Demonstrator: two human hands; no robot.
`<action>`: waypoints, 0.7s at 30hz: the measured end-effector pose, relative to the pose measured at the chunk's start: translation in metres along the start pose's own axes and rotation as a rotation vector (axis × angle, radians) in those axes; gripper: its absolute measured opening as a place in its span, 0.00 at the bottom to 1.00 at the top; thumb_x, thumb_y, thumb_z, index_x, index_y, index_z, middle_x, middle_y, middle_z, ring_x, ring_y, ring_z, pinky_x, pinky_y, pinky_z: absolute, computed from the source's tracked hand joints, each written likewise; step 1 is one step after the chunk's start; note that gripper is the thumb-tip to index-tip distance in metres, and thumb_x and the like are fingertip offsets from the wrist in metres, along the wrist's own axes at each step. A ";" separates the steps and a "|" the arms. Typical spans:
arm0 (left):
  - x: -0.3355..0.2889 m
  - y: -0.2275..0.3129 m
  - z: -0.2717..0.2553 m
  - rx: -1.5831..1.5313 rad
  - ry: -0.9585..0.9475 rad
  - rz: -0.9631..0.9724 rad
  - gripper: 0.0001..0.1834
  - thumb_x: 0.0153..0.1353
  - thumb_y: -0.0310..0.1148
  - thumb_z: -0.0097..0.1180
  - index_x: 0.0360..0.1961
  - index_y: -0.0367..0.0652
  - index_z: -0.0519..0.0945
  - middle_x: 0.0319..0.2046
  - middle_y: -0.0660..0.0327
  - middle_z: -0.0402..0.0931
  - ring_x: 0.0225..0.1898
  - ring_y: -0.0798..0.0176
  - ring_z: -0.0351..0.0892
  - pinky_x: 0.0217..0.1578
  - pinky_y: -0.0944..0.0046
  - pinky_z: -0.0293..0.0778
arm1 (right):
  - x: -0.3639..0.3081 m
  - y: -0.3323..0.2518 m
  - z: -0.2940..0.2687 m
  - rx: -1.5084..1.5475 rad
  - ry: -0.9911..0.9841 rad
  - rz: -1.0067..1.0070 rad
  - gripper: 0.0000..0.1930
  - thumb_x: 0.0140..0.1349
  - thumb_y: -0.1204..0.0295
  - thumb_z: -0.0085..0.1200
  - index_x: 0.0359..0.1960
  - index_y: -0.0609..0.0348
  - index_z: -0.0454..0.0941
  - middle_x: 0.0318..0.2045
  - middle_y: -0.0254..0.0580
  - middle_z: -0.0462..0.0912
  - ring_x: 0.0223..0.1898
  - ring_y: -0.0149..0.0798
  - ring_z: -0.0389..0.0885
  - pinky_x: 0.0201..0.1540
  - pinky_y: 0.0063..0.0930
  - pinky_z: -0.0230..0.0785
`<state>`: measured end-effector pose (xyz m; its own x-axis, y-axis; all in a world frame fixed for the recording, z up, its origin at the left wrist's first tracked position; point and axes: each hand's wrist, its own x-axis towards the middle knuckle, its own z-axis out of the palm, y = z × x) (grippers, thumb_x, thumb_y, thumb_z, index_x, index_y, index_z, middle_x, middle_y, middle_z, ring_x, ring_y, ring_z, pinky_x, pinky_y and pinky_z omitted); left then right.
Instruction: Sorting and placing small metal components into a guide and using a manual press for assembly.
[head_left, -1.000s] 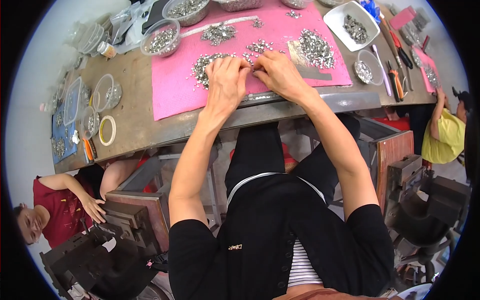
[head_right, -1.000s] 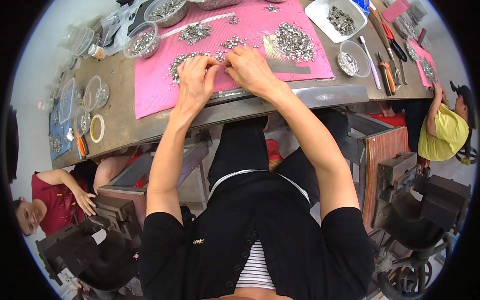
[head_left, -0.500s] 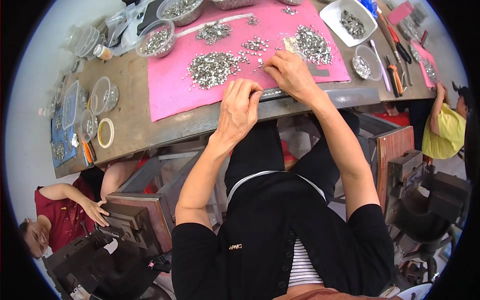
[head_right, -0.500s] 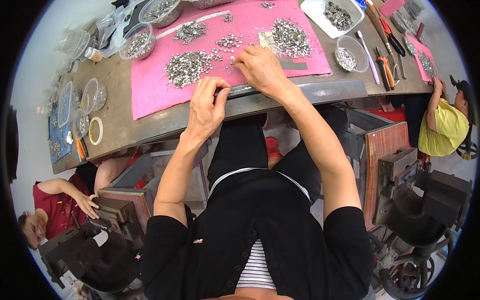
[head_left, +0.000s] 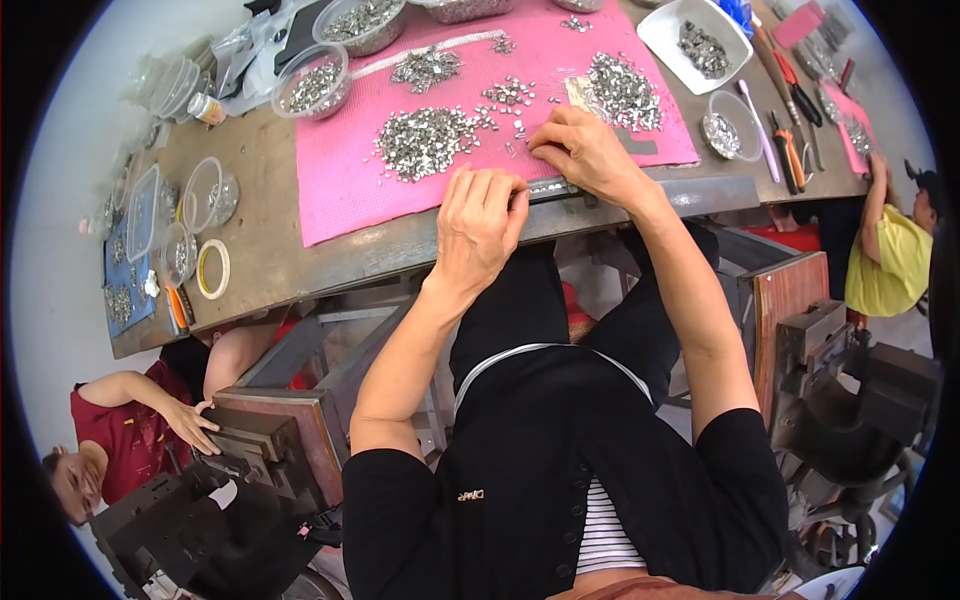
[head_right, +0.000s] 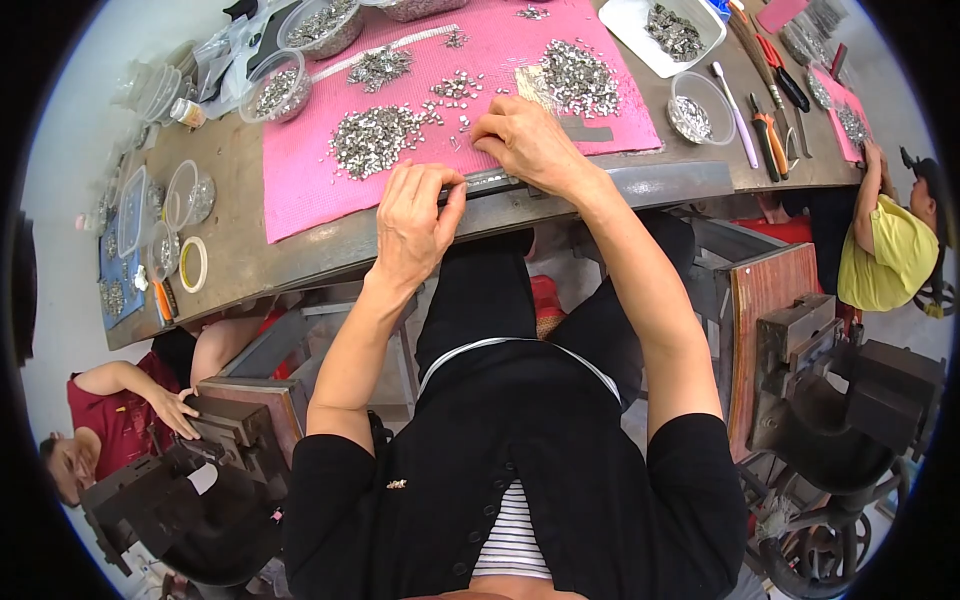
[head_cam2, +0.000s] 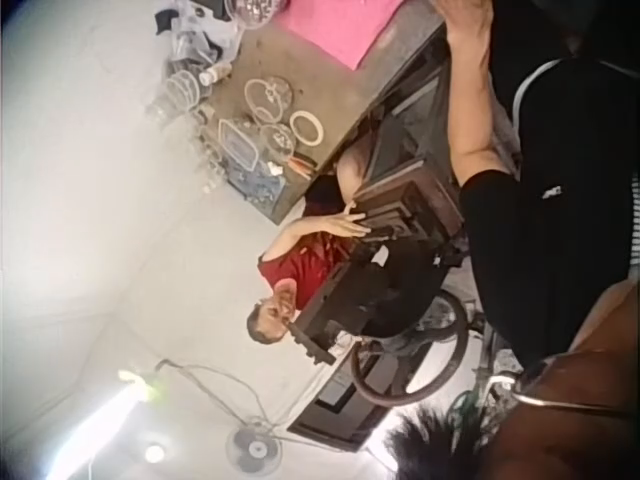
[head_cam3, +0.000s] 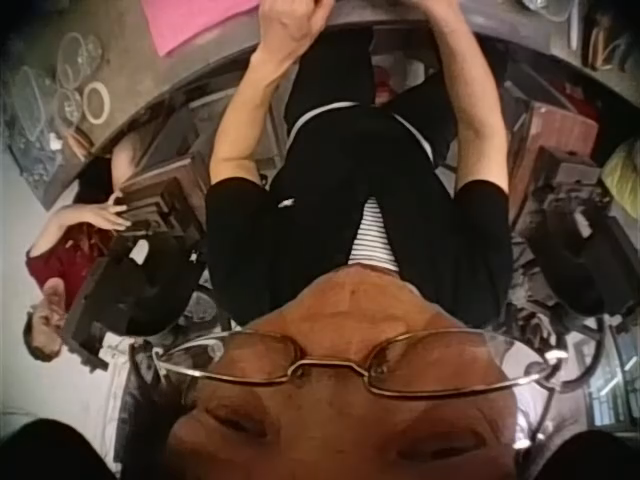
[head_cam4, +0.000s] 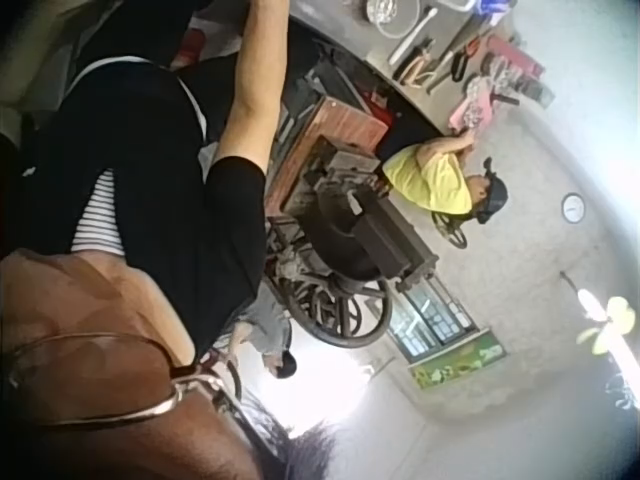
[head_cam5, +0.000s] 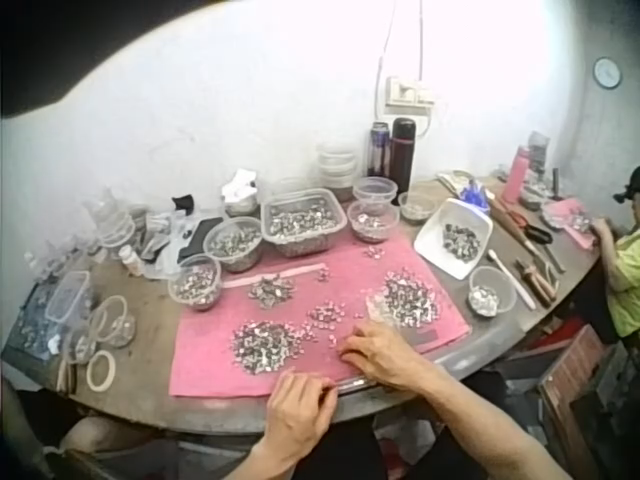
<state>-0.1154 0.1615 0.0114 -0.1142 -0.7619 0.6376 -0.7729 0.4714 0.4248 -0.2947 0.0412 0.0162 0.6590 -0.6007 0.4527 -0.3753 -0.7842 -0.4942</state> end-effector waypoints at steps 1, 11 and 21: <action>-0.001 0.000 0.001 -0.007 -0.010 -0.011 0.08 0.56 0.24 0.66 0.37 0.40 0.79 0.36 0.56 0.80 0.40 0.49 0.80 0.53 0.48 0.74 | 0.000 0.001 0.001 0.000 0.000 0.000 0.05 0.59 0.73 0.62 0.35 0.59 0.86 0.31 0.44 0.79 0.38 0.49 0.80 0.42 0.42 0.74; 0.019 -0.022 0.000 0.050 0.016 -0.065 0.04 0.59 0.31 0.66 0.34 0.44 0.85 0.31 0.60 0.80 0.39 0.54 0.77 0.55 0.51 0.66 | 0.003 0.001 0.000 -0.070 -0.028 -0.074 0.05 0.58 0.75 0.63 0.35 0.61 0.83 0.30 0.45 0.79 0.35 0.50 0.80 0.39 0.41 0.74; 0.043 -0.043 0.014 0.115 -0.129 -0.080 0.06 0.53 0.31 0.69 0.32 0.47 0.85 0.33 0.61 0.79 0.44 0.55 0.76 0.58 0.45 0.59 | -0.026 -0.043 -0.010 0.280 -0.002 0.273 0.05 0.62 0.78 0.61 0.38 0.65 0.79 0.34 0.44 0.83 0.36 0.42 0.82 0.40 0.33 0.73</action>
<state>-0.0956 0.1025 0.0111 -0.1223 -0.8490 0.5140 -0.8481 0.3584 0.3902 -0.3023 0.0892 0.0329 0.5608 -0.7808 0.2753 -0.3447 -0.5226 -0.7798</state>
